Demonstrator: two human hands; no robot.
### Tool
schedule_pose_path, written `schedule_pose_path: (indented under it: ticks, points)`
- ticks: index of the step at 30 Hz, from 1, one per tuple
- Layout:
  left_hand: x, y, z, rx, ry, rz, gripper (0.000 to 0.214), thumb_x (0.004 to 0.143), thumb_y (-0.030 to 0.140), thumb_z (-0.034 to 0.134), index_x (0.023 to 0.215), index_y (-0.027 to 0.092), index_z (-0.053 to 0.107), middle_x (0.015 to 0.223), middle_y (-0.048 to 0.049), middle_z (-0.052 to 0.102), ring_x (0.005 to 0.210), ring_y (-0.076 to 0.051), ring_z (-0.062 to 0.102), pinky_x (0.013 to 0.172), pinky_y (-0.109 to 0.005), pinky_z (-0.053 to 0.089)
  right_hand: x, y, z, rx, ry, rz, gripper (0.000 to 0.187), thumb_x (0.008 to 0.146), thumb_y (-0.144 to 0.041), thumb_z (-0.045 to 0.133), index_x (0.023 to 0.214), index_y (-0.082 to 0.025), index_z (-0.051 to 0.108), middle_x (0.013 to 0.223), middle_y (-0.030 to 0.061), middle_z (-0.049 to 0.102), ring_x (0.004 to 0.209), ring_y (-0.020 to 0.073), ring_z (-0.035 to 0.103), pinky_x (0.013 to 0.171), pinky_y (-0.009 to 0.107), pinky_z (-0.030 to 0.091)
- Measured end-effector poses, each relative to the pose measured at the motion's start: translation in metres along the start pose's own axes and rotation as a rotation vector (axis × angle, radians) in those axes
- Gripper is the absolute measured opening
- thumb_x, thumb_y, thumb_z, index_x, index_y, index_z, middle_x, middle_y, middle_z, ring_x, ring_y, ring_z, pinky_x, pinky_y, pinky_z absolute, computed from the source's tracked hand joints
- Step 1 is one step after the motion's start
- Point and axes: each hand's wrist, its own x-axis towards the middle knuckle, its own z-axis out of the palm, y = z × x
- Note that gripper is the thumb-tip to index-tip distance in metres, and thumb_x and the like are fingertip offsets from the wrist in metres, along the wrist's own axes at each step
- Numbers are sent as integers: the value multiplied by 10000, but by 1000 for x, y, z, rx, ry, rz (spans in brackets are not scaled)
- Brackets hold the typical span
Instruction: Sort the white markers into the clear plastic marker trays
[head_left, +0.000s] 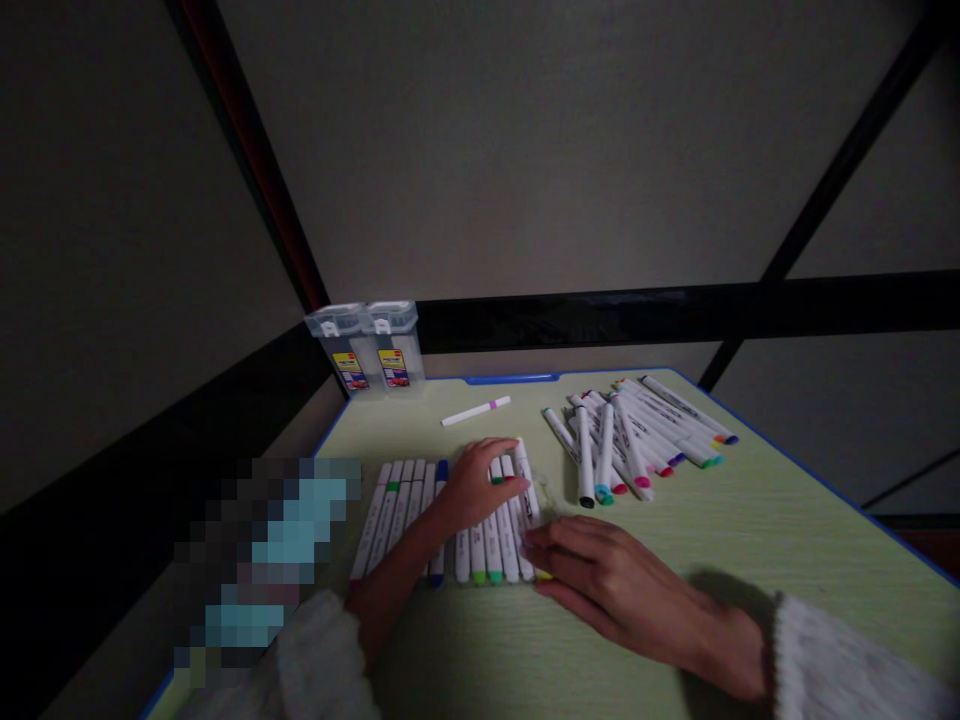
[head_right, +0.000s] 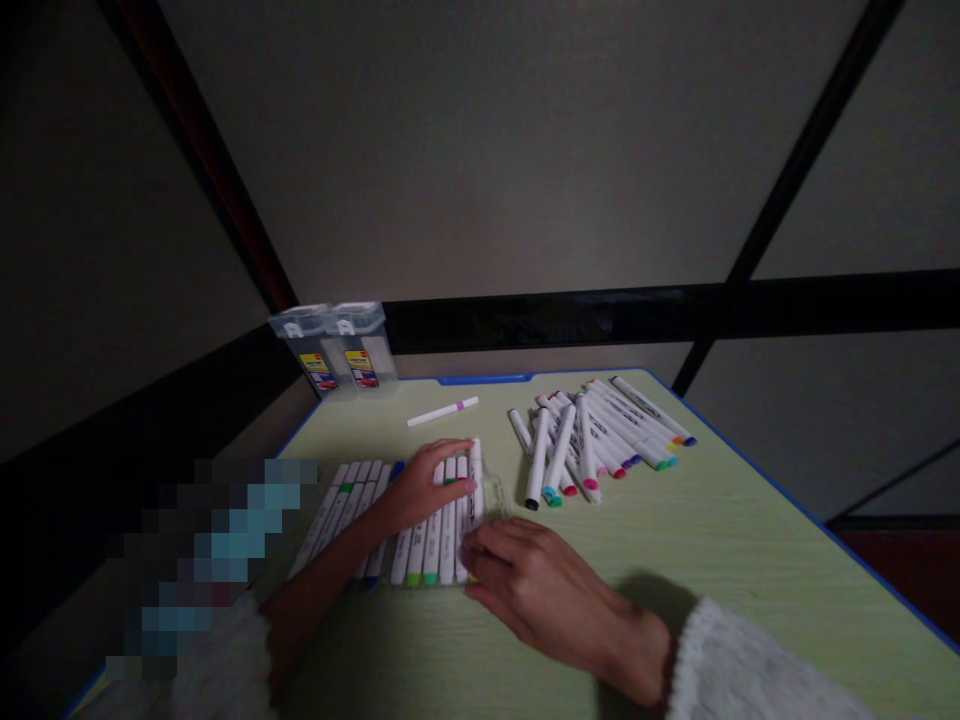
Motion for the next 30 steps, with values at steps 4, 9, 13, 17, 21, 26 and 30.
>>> schedule_pose_path:
  ticks: [4, 9, 13, 17, 21, 26, 30]
  points:
    - [-2, 3, -1, 35, -15, 8, 522, 643, 264, 661, 1133, 157, 520, 1179, -80, 544, 1106, -200, 465, 974, -344, 335, -1, 2, 0, 2, -10, 0, 218, 885, -248, 414, 977, -151, 585, 912, 73, 589, 799, 172, 558, 706, 300, 469]
    - [-2, 4, -1, 91, -37, 15, 599, 627, 310, 677, 1168, 125, 497, 1203, -95, 524, 1116, -209, 449, 976, -335, 333, -1, 2, 0, -10, -42, 11, 184, 879, -233, 421, 902, -153, 585, 877, 65, 569, 749, 168, 551, 654, 299, 464]
    - [-4, 6, -1, 139, -43, 5, 610, 625, 333, 676, 1175, 139, 497, 1213, -98, 514, 1129, -217, 437, 979, -345, 329, -1, 1, -2, -13, -49, 19, 185, 879, -226, 417, 868, -156, 588, 872, 64, 554, 754, 165, 547, 658, 305, 462]
    - [-5, 7, 0, 171, -41, 8, 611, 630, 358, 668, 1178, 150, 496, 1216, -97, 512, 1131, -219, 437, 978, -348, 331, -1, 1, -3, -2, -51, 27, 190, 877, -231, 423, 890, -158, 598, 891, 68, 566, 778, 171, 552, 678, 313, 466]
    - [-4, 5, 1, 187, -34, 7, 607, 631, 383, 661, 1175, 166, 498, 1218, -91, 512, 1127, -218, 443, 970, -349, 339, -1, 4, -5, -11, -26, -8, 189, 867, -224, 442, 938, -158, 604, 947, 81, 593, 849, 192, 553, 746, 345, 458]
    - [-3, 5, 3, 199, -46, -6, 632, 640, 404, 647, 1189, 136, 482, 1234, -106, 500, 1137, -226, 435, 976, -352, 330, -2, 5, -8, -45, -4, -26, 195, 856, -248, 473, 954, -155, 613, 918, 83, 623, 848, 198, 563, 746, 353, 466]
    - [-3, 4, 4, 202, -49, -12, 705, 654, 440, 621, 1250, 133, 404, 1286, -113, 454, 1169, -242, 405, 985, -375, 315, -2, 3, -11, -69, -10, -30, 187, 850, -232, 485, 952, -149, 619, 886, 78, 634, 833, 199, 578, 741, 353, 478]
